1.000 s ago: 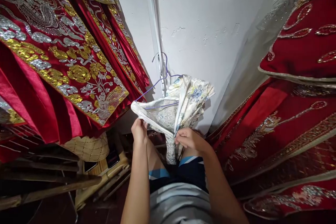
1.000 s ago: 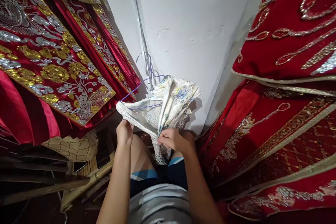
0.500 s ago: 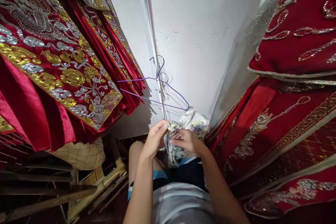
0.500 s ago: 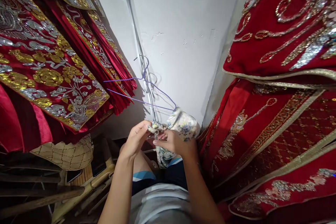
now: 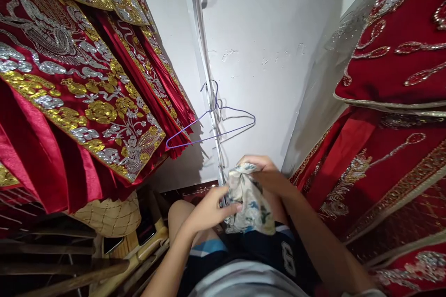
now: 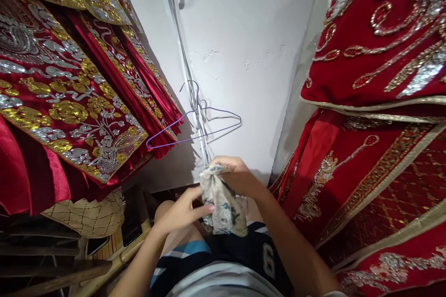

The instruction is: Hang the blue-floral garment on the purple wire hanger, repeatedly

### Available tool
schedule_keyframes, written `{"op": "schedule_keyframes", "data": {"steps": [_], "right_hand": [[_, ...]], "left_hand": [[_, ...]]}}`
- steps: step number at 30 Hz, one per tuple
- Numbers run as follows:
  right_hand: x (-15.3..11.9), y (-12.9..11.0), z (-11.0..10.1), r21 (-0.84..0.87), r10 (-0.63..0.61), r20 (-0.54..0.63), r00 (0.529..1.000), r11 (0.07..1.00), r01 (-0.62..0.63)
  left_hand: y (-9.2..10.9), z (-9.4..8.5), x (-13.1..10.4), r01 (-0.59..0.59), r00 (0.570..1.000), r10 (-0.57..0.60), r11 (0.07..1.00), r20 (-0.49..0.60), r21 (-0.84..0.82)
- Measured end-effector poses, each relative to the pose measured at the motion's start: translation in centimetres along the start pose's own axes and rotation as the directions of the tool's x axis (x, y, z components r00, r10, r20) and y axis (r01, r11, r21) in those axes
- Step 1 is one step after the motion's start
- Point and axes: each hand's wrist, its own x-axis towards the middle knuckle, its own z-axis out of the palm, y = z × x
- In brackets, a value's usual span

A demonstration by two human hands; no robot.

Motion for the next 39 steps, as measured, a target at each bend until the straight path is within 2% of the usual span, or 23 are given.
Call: {"op": "schedule_keyframes", "data": {"steps": [1, 2, 4, 5, 6, 7, 10, 11, 13, 15, 18, 22, 25, 28, 31, 33, 34, 36, 37, 38, 39], "right_hand": [[0.7, -0.4, -0.9, -0.045, -0.049, -0.088, 0.995, 0.998, 0.045], [1.5, -0.6, -1.7, -0.097, -0.109, -0.201, 0.974, 0.991, 0.091], [3.4, -0.6, -3.3, -0.194, -0.233, -0.438, 0.869, 0.968, 0.161], [4.5, -0.2, -3.9, -0.223, -0.264, -0.517, 0.814, 0.960, 0.170], [5.6, 0.4, -4.4, -0.233, -0.264, -0.557, 0.787, 0.960, 0.157], [6.8, 1.3, -4.7, -0.225, -0.236, -0.561, 0.794, 0.966, 0.128], [9.9, 5.1, -4.5, -0.177, -0.045, -0.448, 0.893, 0.983, -0.039], [10.5, 6.4, -4.2, -0.180, 0.022, -0.402, 0.916, 0.978, -0.103], [11.1, 8.5, -3.7, -0.223, 0.099, -0.352, 0.931, 0.957, -0.186], [10.9, 9.5, -3.5, -0.282, 0.074, -0.367, 0.927, 0.941, -0.186], [9.5, 9.2, -4.3, -0.343, -0.016, -0.383, 0.924, 0.931, -0.126], [7.6, 7.0, -5.4, -0.466, -0.059, -0.328, 0.943, 0.878, -0.107], [6.7, 5.8, -5.0, -0.518, -0.033, -0.337, 0.941, 0.841, -0.156], [5.7, 5.3, -4.0, -0.479, 0.019, -0.308, 0.951, 0.861, -0.172], [4.6, 5.0, -3.7, -0.430, 0.022, -0.290, 0.957, 0.890, -0.151], [4.0, 4.8, -4.4, -0.427, -0.080, -0.389, 0.918, 0.898, -0.102], [3.8, 4.7, -5.1, -0.433, -0.152, -0.473, 0.868, 0.898, -0.078], [3.7, 4.2, -7.0, -0.450, -0.267, -0.622, 0.736, 0.891, -0.056], [4.0, 3.9, -8.1, -0.451, -0.282, -0.655, 0.701, 0.890, -0.063], [4.3, 3.5, -9.1, -0.440, -0.259, -0.658, 0.707, 0.894, -0.082], [4.7, 3.1, -10.1, -0.412, -0.201, -0.640, 0.742, 0.904, -0.111]], "left_hand": [[-0.6, -0.4, -0.4, 0.032, 0.997, -0.035, 0.998, 0.073, 0.052], [-1.1, -1.0, -0.8, 0.052, 0.993, -0.064, 0.992, 0.097, 0.114], [-1.8, -3.1, -1.5, 0.075, 0.994, -0.093, 0.961, 0.059, 0.266], [-2.0, -4.6, -1.8, 0.086, 0.995, -0.098, 0.933, 0.017, 0.348], [-2.1, -6.3, -2.1, 0.099, 0.995, -0.100, 0.894, -0.020, 0.437], [-2.3, -8.1, -2.4, 0.124, 0.992, -0.104, 0.849, -0.067, 0.514], [-2.4, -12.8, -2.7, 0.214, 0.973, -0.094, 0.711, -0.212, 0.669], [-2.3, -13.9, -2.7, 0.233, 0.966, -0.081, 0.677, -0.244, 0.698], [-1.8, -15.2, -2.4, 0.241, 0.961, -0.052, 0.637, -0.271, 0.732], [-1.0, -15.7, -2.1, 0.232, 0.961, -0.027, 0.628, -0.277, 0.743], [0.3, -15.6, -1.9, 0.233, 0.945, 0.021, 0.654, -0.325, 0.719], [0.8, -15.4, -1.6, 0.263, 0.874, 0.124, 0.694, -0.471, 0.670], [1.0, -15.3, -0.2, 0.246, 0.829, 0.210, 0.695, -0.518, 0.676], [1.2, -15.2, 2.4, 0.161, 0.836, 0.277, 0.702, -0.474, 0.694], [0.7, -15.3, 4.6, 0.083, 0.845, 0.292, 0.756, -0.449, 0.649], [-0.1, -15.5, 5.3, 0.064, 0.848, 0.282, 0.785, -0.448, 0.616], [-0.5, -15.5, 5.4, 0.060, 0.853, 0.275, 0.792, -0.443, 0.607], [-1.0, -15.6, 5.5, 0.050, 0.871, 0.265, 0.791, -0.414, 0.610], [-1.1, -15.7, 5.5, 0.045, 0.878, 0.265, 0.783, -0.398, 0.620], [-1.1, -15.8, 5.4, 0.044, 0.883, 0.268, 0.771, -0.386, 0.636], [-1.0, -15.9, 5.5, 0.053, 0.880, 0.275, 0.753, -0.387, 0.656]]}}
